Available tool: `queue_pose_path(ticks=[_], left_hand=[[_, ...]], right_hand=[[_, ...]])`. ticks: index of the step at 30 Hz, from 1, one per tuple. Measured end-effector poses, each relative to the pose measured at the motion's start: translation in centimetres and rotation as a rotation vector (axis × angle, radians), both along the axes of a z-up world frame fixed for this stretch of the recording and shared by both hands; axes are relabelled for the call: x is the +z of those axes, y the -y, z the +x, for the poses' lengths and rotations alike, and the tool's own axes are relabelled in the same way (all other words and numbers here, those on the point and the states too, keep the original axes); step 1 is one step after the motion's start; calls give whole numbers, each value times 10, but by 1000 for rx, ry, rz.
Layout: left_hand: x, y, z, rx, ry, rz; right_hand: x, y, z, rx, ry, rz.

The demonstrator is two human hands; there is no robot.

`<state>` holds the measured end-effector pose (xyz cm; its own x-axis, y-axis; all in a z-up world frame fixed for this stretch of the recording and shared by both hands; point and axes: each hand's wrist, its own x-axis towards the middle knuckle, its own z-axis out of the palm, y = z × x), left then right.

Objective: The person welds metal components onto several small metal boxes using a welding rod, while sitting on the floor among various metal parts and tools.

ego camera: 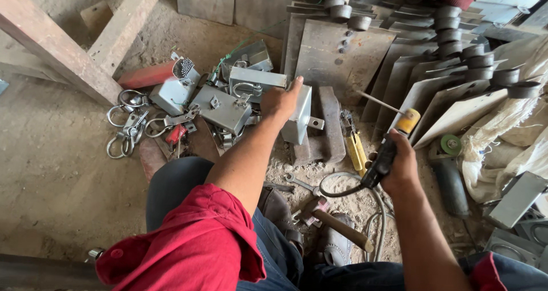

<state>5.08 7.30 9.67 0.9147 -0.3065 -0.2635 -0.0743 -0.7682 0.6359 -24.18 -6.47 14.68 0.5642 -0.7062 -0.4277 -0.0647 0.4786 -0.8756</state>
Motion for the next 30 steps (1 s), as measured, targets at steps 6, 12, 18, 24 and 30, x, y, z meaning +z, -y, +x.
queue_pose_path(ticks=[6,12,18,24,30], left_hand=[[-19,10,1,-13,83,-101],[-2,1,-10,-35,-261,-239],[4,-3,-10,-37,-153,-212],[4,-4,-9,-30,-128,-134],[2,0,-10,-47,-126,-153]], right_hand=[[2,-31,18,128,-143,-371],[-58,18,-10,-257,-127,-93],[-141,62,-81,-673,-405,364],[-164,74,-104,-320,-1031,124],[-120,-8,-45,491,-1048,-582]])
